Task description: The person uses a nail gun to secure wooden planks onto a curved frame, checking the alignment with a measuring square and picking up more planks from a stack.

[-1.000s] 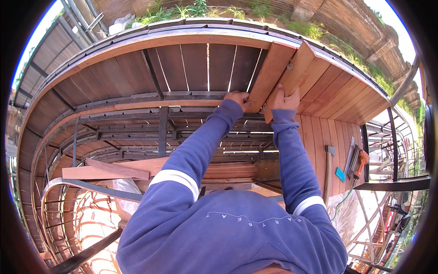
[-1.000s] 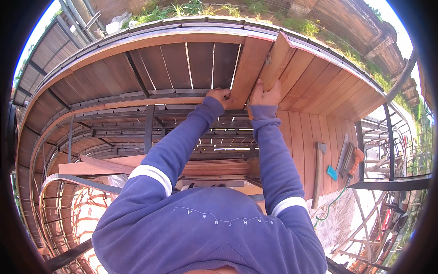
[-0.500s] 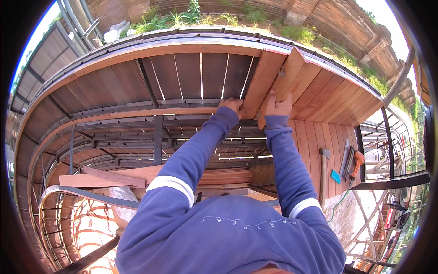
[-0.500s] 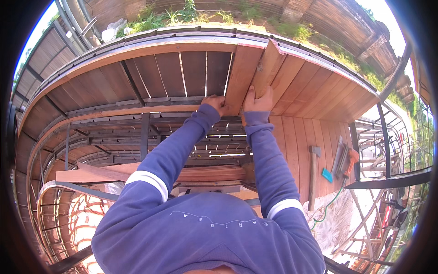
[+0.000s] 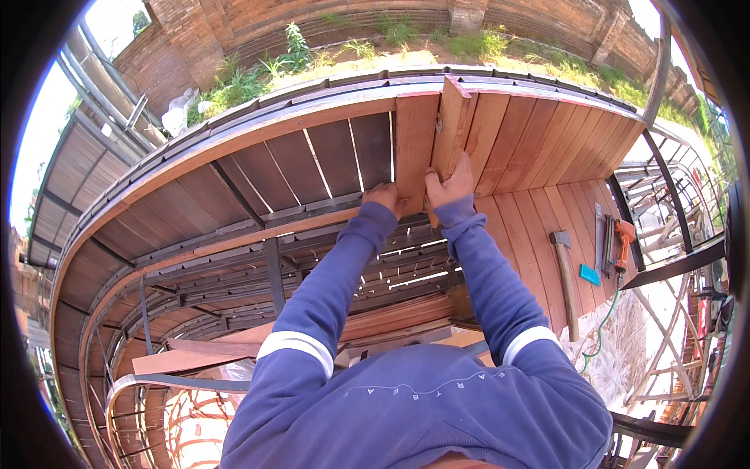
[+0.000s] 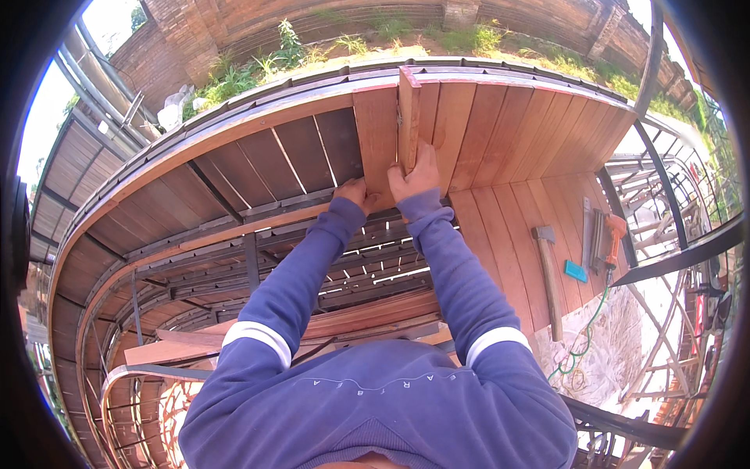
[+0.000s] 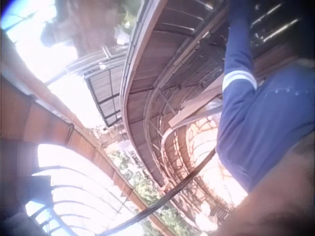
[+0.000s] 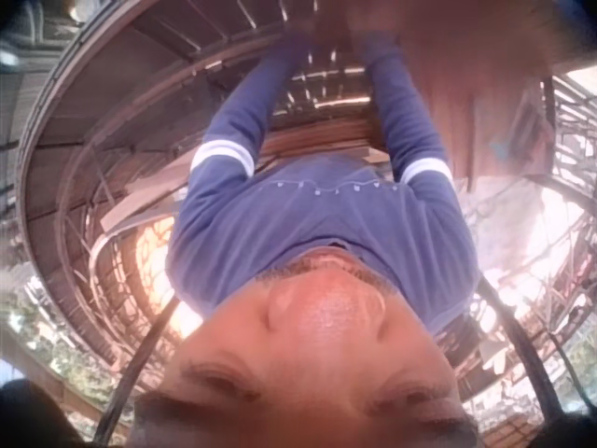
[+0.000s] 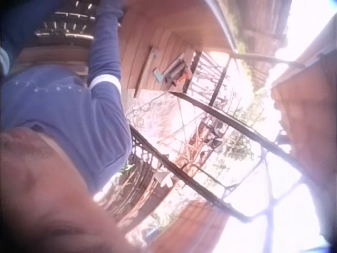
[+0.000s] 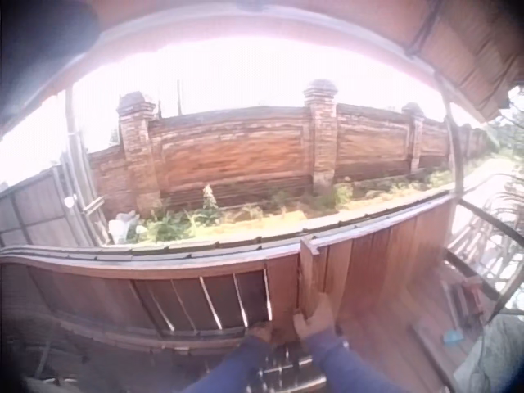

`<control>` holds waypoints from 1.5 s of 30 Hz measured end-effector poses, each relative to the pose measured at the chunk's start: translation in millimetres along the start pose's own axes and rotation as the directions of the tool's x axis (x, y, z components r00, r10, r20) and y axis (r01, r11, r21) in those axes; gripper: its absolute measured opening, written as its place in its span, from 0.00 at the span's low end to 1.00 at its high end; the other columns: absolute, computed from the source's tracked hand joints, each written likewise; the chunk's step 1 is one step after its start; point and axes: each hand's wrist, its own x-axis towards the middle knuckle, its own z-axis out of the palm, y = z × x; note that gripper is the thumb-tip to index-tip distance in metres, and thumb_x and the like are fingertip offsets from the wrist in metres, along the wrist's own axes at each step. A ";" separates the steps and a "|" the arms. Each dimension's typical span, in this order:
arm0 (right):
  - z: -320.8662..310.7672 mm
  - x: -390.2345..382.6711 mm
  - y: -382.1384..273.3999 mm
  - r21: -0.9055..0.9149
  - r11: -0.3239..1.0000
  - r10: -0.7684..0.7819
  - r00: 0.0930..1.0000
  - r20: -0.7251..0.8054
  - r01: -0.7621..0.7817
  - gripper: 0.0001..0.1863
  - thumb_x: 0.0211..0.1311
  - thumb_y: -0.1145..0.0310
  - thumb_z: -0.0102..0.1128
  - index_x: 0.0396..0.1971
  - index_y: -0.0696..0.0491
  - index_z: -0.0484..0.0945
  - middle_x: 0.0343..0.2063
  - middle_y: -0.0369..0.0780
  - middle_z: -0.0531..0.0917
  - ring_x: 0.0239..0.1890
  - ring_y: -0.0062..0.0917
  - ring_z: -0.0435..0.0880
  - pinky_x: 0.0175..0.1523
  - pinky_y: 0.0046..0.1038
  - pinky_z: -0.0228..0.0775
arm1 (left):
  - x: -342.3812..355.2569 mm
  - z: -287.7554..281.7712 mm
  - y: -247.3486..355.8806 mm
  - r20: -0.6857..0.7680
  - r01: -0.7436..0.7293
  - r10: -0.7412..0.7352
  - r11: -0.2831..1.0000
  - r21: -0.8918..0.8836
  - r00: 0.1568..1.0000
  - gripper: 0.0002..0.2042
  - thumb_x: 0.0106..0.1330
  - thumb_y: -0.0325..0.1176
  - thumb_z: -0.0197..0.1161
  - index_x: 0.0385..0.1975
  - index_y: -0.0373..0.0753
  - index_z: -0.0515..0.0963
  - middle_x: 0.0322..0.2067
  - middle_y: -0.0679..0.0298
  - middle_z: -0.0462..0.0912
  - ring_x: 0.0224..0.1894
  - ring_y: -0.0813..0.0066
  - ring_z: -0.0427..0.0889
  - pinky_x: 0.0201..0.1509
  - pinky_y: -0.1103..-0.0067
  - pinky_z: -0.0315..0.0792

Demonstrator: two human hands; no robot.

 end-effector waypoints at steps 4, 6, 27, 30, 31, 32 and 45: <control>-6.6 1.7 5.6 0.020 0.997 -0.071 0.997 0.031 0.071 0.31 0.47 0.69 0.64 0.54 0.61 0.66 0.44 0.52 0.74 0.48 0.46 0.74 0.52 0.37 0.68 | 5.0 -4.3 1.3 0.080 0.032 -0.031 0.999 -0.004 0.996 0.16 0.59 0.43 0.63 0.38 0.37 0.77 0.34 0.52 0.81 0.43 0.54 0.79 0.49 0.62 0.70; -16.3 1.0 8.4 0.025 0.998 -0.064 0.994 0.092 0.062 0.35 0.48 0.66 0.67 0.57 0.61 0.65 0.44 0.51 0.74 0.49 0.43 0.75 0.53 0.35 0.68 | 2.2 -3.3 3.1 0.098 0.017 -0.013 0.999 -0.038 0.995 0.16 0.59 0.43 0.64 0.37 0.36 0.77 0.33 0.51 0.81 0.41 0.53 0.80 0.47 0.63 0.71; -245.5 -213.9 48.1 -0.499 0.844 0.331 0.922 0.199 -0.195 0.28 0.50 0.65 0.66 0.51 0.59 0.72 0.45 0.51 0.75 0.48 0.46 0.75 0.53 0.37 0.69 | 0.5 6.8 -0.4 -0.058 -0.066 0.064 0.997 -0.037 0.996 0.16 0.57 0.42 0.66 0.37 0.37 0.76 0.27 0.53 0.80 0.33 0.54 0.79 0.39 0.64 0.73; -238.8 -215.9 51.2 -0.459 0.867 0.296 0.941 0.165 -0.192 0.25 0.50 0.67 0.65 0.50 0.59 0.73 0.44 0.50 0.75 0.48 0.46 0.74 0.53 0.37 0.69 | 1.6 10.9 -9.9 -0.062 -0.071 0.070 0.997 -0.023 0.996 0.16 0.57 0.42 0.67 0.35 0.37 0.76 0.27 0.53 0.80 0.32 0.54 0.80 0.39 0.64 0.73; -238.2 -215.1 52.8 -0.462 0.867 0.288 0.944 0.162 -0.185 0.25 0.49 0.67 0.65 0.49 0.59 0.73 0.44 0.50 0.75 0.47 0.46 0.74 0.52 0.37 0.69 | 1.5 11.9 -9.2 -0.057 -0.060 0.059 0.998 -0.019 0.997 0.16 0.57 0.42 0.67 0.35 0.37 0.76 0.27 0.53 0.80 0.33 0.54 0.80 0.39 0.63 0.73; -237.7 -214.1 54.4 -0.464 0.868 0.279 0.947 0.160 -0.177 0.24 0.49 0.67 0.65 0.48 0.58 0.74 0.43 0.50 0.75 0.47 0.46 0.75 0.52 0.37 0.70 | 1.9 12.3 -9.1 -0.053 -0.048 0.047 0.999 -0.015 0.997 0.16 0.57 0.42 0.67 0.35 0.37 0.76 0.27 0.53 0.79 0.33 0.54 0.80 0.39 0.63 0.73; -236.5 -213.5 53.0 -0.487 0.852 0.294 0.946 0.136 -0.195 0.21 0.47 0.69 0.65 0.44 0.58 0.76 0.42 0.48 0.75 0.45 0.44 0.75 0.50 0.37 0.70 | 1.6 12.7 -9.4 -0.089 -0.112 0.109 0.993 -0.030 0.990 0.16 0.57 0.41 0.67 0.39 0.37 0.77 0.27 0.53 0.80 0.33 0.53 0.79 0.39 0.63 0.73</control>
